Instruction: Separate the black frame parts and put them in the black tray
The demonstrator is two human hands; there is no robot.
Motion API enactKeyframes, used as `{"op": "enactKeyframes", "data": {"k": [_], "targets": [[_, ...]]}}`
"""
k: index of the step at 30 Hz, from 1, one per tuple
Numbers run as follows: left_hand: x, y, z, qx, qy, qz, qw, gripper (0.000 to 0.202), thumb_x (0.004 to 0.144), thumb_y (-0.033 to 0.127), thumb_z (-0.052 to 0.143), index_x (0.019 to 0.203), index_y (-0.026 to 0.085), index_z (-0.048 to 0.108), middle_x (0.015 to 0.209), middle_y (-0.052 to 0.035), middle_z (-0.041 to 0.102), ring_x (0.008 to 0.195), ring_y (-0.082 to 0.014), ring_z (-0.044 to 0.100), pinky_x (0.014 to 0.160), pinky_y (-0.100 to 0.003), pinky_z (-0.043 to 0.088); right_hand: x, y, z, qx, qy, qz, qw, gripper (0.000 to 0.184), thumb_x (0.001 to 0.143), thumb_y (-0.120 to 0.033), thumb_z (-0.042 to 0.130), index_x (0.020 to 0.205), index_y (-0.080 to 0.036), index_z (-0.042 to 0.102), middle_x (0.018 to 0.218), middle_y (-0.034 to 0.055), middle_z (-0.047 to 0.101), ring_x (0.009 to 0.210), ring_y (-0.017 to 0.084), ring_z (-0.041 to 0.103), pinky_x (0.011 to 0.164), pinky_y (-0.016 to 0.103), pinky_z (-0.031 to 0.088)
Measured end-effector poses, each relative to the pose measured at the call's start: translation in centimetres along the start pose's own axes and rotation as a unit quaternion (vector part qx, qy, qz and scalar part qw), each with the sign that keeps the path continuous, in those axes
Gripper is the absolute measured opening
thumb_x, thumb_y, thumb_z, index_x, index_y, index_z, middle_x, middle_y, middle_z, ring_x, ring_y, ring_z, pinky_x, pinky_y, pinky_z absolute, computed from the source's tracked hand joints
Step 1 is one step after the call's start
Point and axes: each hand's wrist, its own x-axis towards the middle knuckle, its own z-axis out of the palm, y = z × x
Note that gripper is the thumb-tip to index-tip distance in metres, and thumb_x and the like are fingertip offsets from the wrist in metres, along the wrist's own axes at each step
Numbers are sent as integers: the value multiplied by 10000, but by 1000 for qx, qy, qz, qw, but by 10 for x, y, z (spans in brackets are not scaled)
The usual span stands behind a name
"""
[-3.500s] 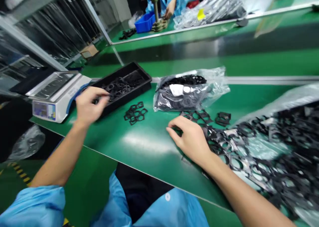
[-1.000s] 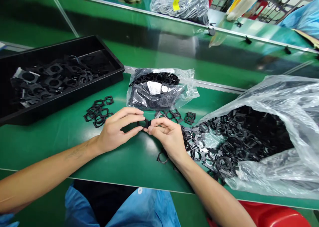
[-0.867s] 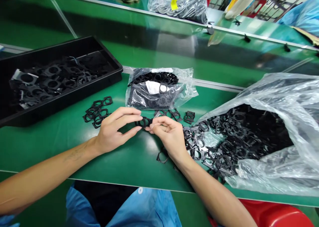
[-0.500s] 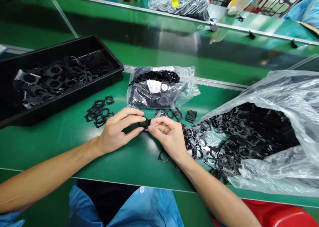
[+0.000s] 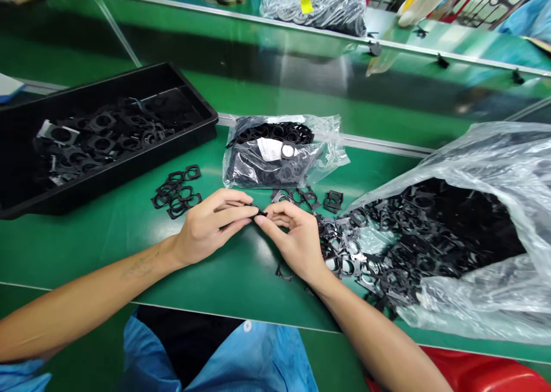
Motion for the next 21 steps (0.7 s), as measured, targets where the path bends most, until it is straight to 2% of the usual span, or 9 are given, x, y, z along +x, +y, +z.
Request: {"op": "enactKeyframes", "data": {"k": [3,5,8,11,15,21], "targets": [[1,1,0,-31,-6,-28,999,243,933,126,645,1167,186,670,1117,-92,686,1018,-166,703,904,-309,629,-2,1,-1,-55,16,-56,997,293,786,-482,822,776,-217,697,772,18,690,709,165,674,732,300,617],[2,2,-1,-63,-6,-70,995,282,914,182,686,1194,190,646,1103,-89,692,994,-178,698,893,-330,624,-3,0,-2,-84,22,-88,992,253,829,-454,789,783,-222,697,780,24,689,723,172,674,720,302,620],[3,2,-1,-110,4,-142,984,177,922,213,669,1095,180,649,1008,-66,698,885,-156,691,825,-295,611,-5,-2,-3,-129,23,-127,983,201,860,-401,765,786,-227,695,775,28,696,720,176,673,687,297,609],[4,3,-1,-135,7,-182,974,42,931,206,646,965,180,647,914,-41,700,856,-152,685,810,-278,588,-5,-3,-4,-179,31,-164,970,152,881,-335,747,785,-228,695,764,31,709,704,179,670,689,308,591],[5,2,-2,-147,-4,-192,970,38,922,214,661,911,181,646,892,-41,710,855,-164,678,818,-301,557,-5,-4,-5,-216,35,-207,954,92,889,-259,730,805,-230,703,774,30,729,713,187,675,713,330,574],[5,0,-4,-162,0,-168,972,72,912,213,681,851,190,651,846,-36,717,821,-169,665,780,-318,534,-2,-4,-6,-221,16,-217,951,65,902,-241,707,838,-236,706,817,37,741,764,202,690,753,354,568]]}}
